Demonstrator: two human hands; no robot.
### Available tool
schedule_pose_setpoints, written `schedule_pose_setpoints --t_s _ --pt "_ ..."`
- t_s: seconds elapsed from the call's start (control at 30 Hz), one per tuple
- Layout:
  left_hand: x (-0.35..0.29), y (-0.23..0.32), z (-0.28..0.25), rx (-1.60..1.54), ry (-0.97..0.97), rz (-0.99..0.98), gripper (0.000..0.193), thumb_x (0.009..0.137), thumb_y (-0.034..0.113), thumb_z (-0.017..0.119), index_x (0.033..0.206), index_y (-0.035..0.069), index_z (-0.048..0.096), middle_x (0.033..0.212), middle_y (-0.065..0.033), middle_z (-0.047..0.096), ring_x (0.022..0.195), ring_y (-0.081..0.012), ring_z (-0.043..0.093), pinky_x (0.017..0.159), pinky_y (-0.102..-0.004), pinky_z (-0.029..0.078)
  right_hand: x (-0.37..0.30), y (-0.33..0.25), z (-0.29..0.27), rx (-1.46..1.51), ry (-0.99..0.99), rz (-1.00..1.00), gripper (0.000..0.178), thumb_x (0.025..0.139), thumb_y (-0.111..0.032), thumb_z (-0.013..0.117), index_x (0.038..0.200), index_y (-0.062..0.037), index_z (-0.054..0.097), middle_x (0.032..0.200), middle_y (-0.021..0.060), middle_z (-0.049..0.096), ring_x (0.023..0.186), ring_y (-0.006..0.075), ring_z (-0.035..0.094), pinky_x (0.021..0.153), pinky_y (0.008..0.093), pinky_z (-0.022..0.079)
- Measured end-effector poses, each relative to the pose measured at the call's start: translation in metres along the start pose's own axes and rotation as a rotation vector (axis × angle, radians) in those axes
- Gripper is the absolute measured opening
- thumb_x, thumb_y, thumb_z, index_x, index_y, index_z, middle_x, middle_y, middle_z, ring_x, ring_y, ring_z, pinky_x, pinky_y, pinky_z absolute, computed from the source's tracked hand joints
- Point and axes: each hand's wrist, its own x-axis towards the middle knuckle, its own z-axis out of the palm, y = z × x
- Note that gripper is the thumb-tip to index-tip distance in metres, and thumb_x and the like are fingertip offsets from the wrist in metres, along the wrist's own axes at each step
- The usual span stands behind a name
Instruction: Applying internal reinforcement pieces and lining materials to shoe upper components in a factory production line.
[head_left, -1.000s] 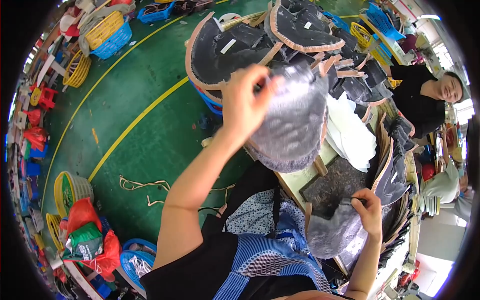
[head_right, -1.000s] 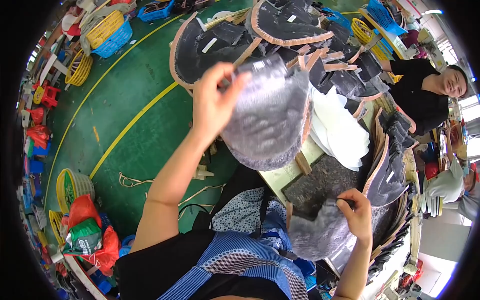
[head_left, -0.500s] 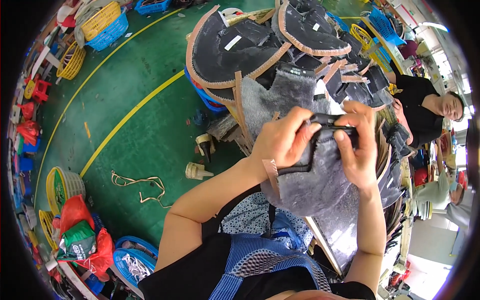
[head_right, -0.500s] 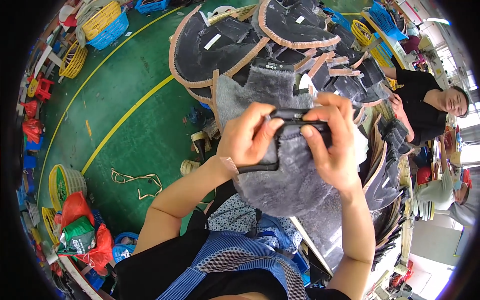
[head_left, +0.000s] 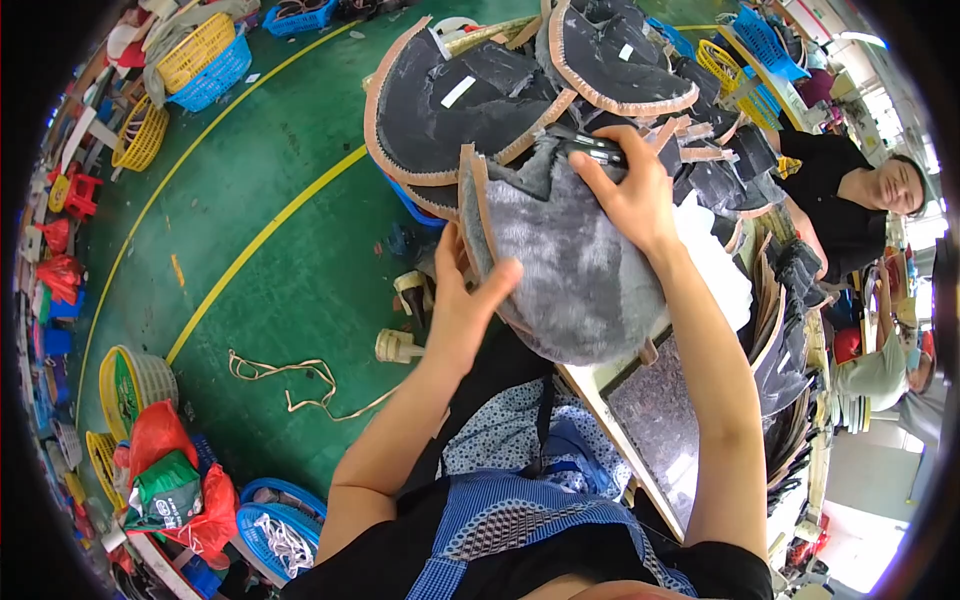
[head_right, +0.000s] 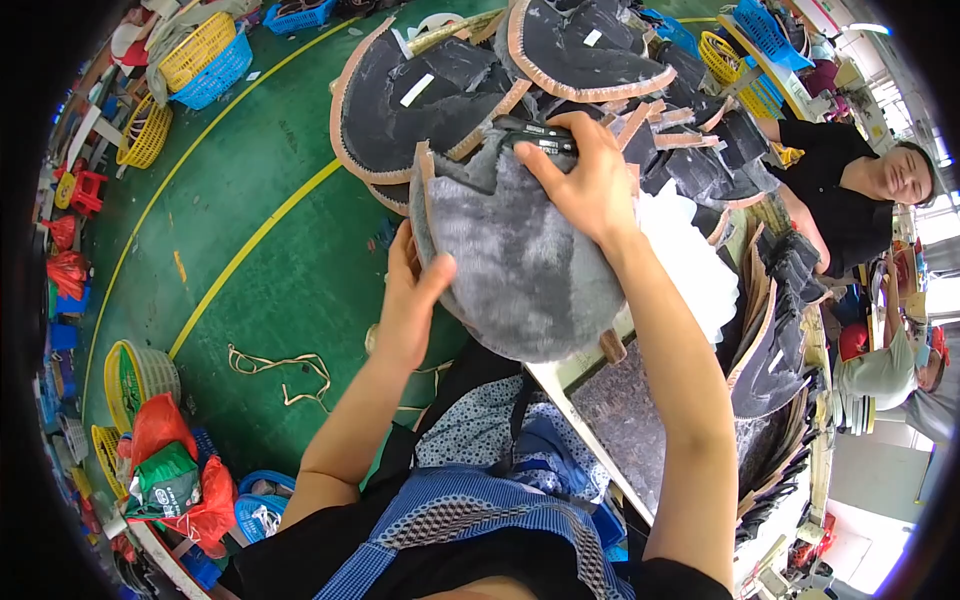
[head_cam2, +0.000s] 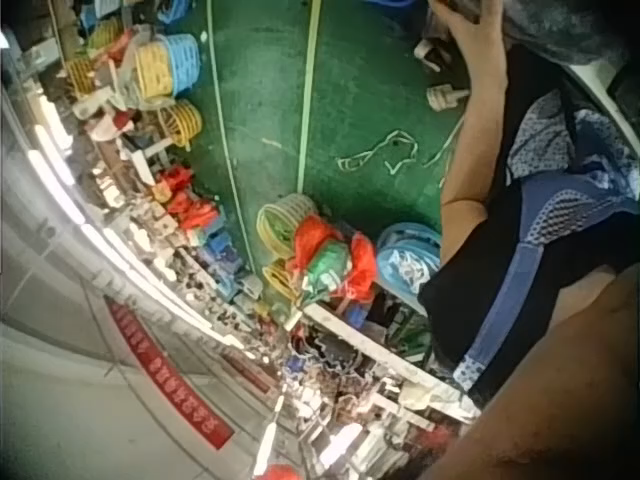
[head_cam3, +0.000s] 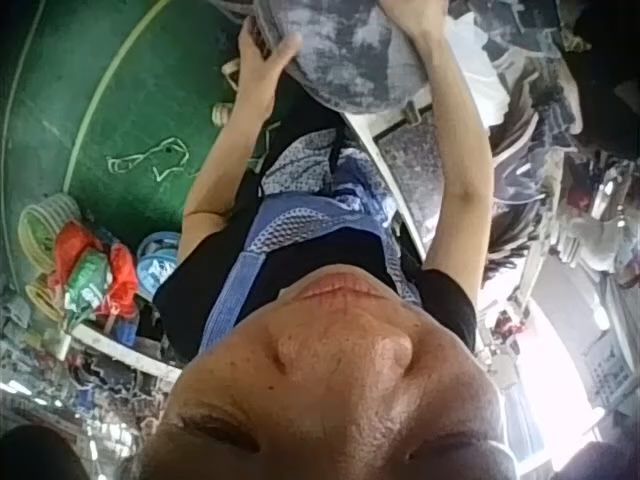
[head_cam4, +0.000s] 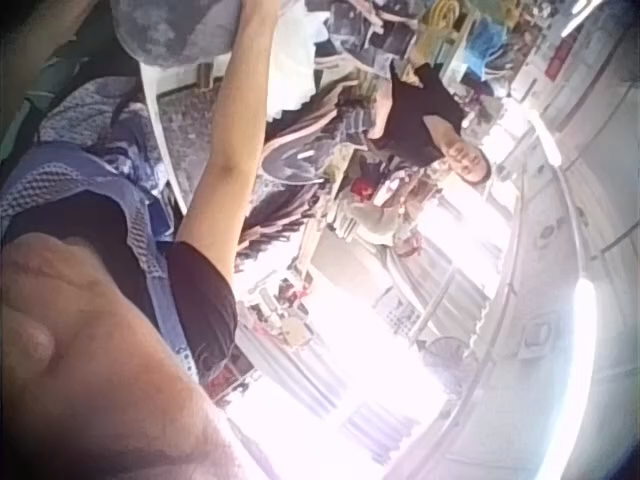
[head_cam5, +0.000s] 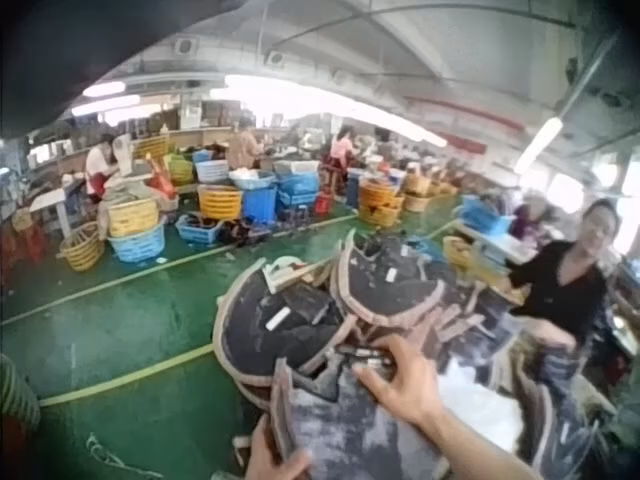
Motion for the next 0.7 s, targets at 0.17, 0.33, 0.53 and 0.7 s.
schedule_pose_setpoints --t_s 0.17,0.33,0.53,0.7 --pt "-0.030 -0.010 0.030 0.049 -0.026 0.145 0.114 0.081 0.023 0.085 0.156 0.000 0.002 0.157 -0.0215 0.018 0.144 -0.0313 0.030 0.117 -0.0462 0.030 -0.072 -0.003 -0.039 0.140 0.206 -0.248 0.048 0.081 -0.028 0.083 0.107 -0.0016 0.054 0.092 0.0122 0.061 0.086 0.0261 0.060 0.081 0.0380 0.049" --pt "-0.050 -0.024 0.032 0.240 -0.059 0.293 0.117 0.078 0.028 0.087 0.155 0.000 0.004 0.154 -0.0213 0.021 0.143 -0.0338 0.030 0.114 -0.0475 0.033 -0.099 0.002 -0.053 0.243 0.356 -0.402 0.054 0.085 -0.041 0.081 0.104 0.0005 0.050 0.089 0.0139 0.060 0.079 0.0235 0.056 0.073 0.0339 0.045" --pt "-0.053 -0.037 0.025 0.094 -0.098 0.206 0.112 0.079 0.026 0.086 0.154 0.003 0.006 0.151 -0.0198 0.023 0.138 -0.0322 0.035 0.111 -0.0471 0.037 -0.104 -0.001 -0.053 0.215 0.342 -0.424 0.055 0.083 -0.042 0.082 0.102 0.0001 0.053 0.088 0.0143 0.062 0.079 0.0230 0.057 0.072 0.0340 0.046" --pt "-0.038 -0.019 0.039 0.030 -0.069 0.089 0.110 0.078 0.016 0.085 0.154 0.003 0.007 0.149 -0.0184 0.027 0.137 -0.0290 0.036 0.112 -0.0435 0.037 -0.064 0.002 -0.037 0.056 0.144 0.053 0.040 0.083 -0.031 0.082 0.102 -0.0031 0.062 0.086 0.0123 0.065 0.076 0.0267 0.065 0.070 0.0380 0.051"
